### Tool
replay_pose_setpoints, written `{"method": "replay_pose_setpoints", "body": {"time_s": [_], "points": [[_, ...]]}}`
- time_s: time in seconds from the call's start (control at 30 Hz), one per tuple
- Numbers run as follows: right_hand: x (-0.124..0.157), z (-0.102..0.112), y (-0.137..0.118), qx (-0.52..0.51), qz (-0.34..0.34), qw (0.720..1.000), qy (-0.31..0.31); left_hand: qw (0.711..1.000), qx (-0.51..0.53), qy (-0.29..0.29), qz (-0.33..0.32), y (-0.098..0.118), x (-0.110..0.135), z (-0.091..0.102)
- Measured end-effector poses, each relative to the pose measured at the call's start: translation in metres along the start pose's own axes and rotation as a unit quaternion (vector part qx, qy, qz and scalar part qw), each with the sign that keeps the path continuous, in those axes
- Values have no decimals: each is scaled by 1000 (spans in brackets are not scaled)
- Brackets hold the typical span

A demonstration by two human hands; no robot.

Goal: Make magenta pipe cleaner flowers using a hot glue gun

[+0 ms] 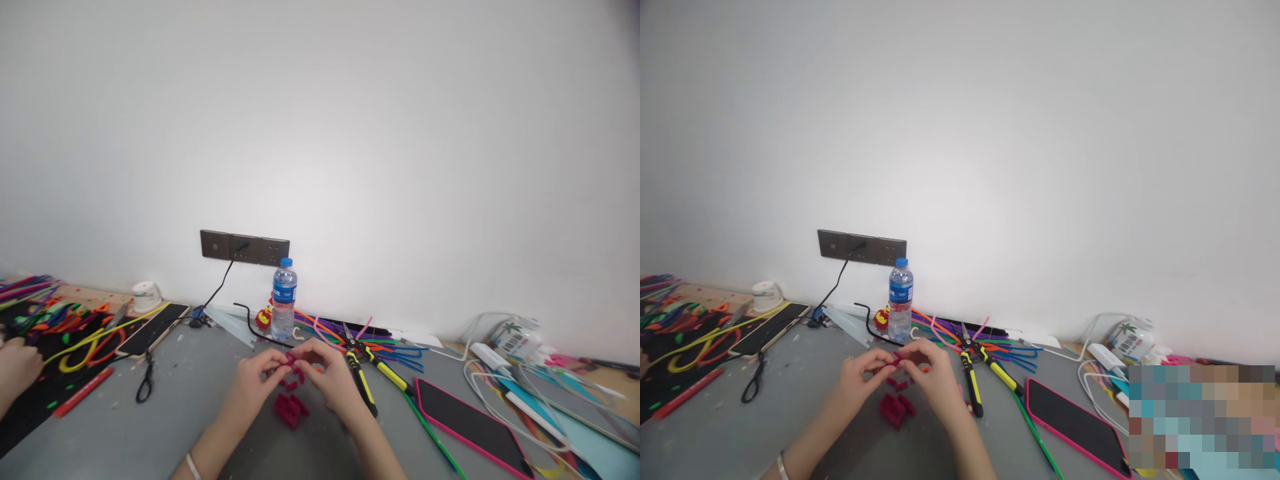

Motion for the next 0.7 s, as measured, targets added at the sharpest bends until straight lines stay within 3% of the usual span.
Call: {"method": "replay_pose_setpoints", "body": {"time_s": [0.23, 0.37, 0.7], "points": [[0, 0, 5, 32, 16, 999, -10, 999, -20, -7, -37, 5, 0, 3], [1, 1, 1, 41, 39, 998, -24, 999, -17, 8, -26, 4, 2, 5], [3, -3, -11, 86, 17, 995, -39, 999, -35, 8, -40, 9, 2, 4]]}}
Point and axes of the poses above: each hand's wrist, its own x-axis away from the middle knuckle, its own z-axis out of the back of the hand, y = z × x, the point moved 3 cm from there along -x, towards the middle knuckle, and after that the axes turned 10 degrees about -x, right-handed, at the moved point
